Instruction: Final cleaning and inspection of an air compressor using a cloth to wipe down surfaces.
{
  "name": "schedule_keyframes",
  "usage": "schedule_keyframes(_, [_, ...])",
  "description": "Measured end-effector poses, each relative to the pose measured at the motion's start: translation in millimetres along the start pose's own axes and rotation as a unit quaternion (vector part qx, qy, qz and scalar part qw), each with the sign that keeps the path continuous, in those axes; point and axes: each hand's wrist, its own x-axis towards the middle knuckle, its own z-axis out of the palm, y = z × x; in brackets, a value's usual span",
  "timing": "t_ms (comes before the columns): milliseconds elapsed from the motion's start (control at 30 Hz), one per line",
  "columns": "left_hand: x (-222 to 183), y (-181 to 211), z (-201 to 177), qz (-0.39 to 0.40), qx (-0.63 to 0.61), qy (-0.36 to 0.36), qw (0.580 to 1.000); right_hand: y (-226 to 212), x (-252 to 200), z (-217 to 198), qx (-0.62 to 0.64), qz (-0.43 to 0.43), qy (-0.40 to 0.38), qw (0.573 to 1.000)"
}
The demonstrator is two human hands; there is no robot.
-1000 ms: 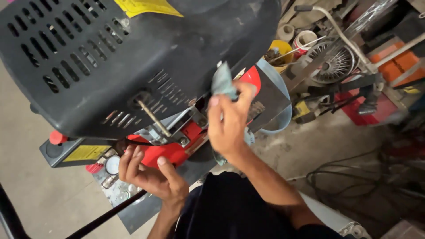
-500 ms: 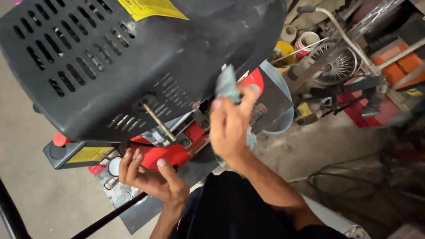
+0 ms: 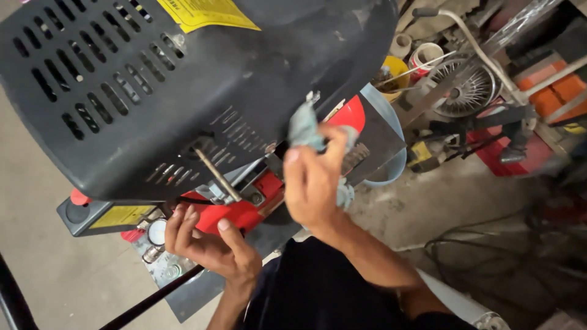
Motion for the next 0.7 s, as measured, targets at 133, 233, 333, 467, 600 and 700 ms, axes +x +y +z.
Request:
schedule_keyframes(133, [0.2, 2.0, 1.4, 0.003, -0.004, -0.005, 1.000, 14.8, 15.8, -2.0, -0.018, -0.023, 0.040, 0.999])
schedule_keyframes(233, [-3.4, 4.2, 3.4, -0.005, -0.021, -0.002, 1.000, 0.5, -5.2, 2.7, 0.005, -0.014, -0.003, 1.000])
schedule_keyframes(333, [-3.4, 5.4, 1.8, -0.003, -0.012, 0.000, 1.000, 33.1, 5.6, 3.5, -0.027, -0.029, 0.033, 0.999])
schedule_keyframes(467, [-4.8, 5.5, 1.7, -0.006, -0.021, -0.001, 1.000, 14.9, 6.5, 5.9, -0.020, 0.009, 0.041, 0.999])
schedule_keyframes(600, [-7.5, 4.0, 0.6, -0.003, -0.019, -0.011, 1.000, 11.8, 10.3, -2.7, -0.021, -0.019, 0.021, 0.999])
schedule_keyframes(700, [-2.3, 6.2, -0.3, 0.003, -0.004, -0.010, 1.000, 1.6, 3.2, -1.5, -0.005, -0.010, 0.010, 1.000])
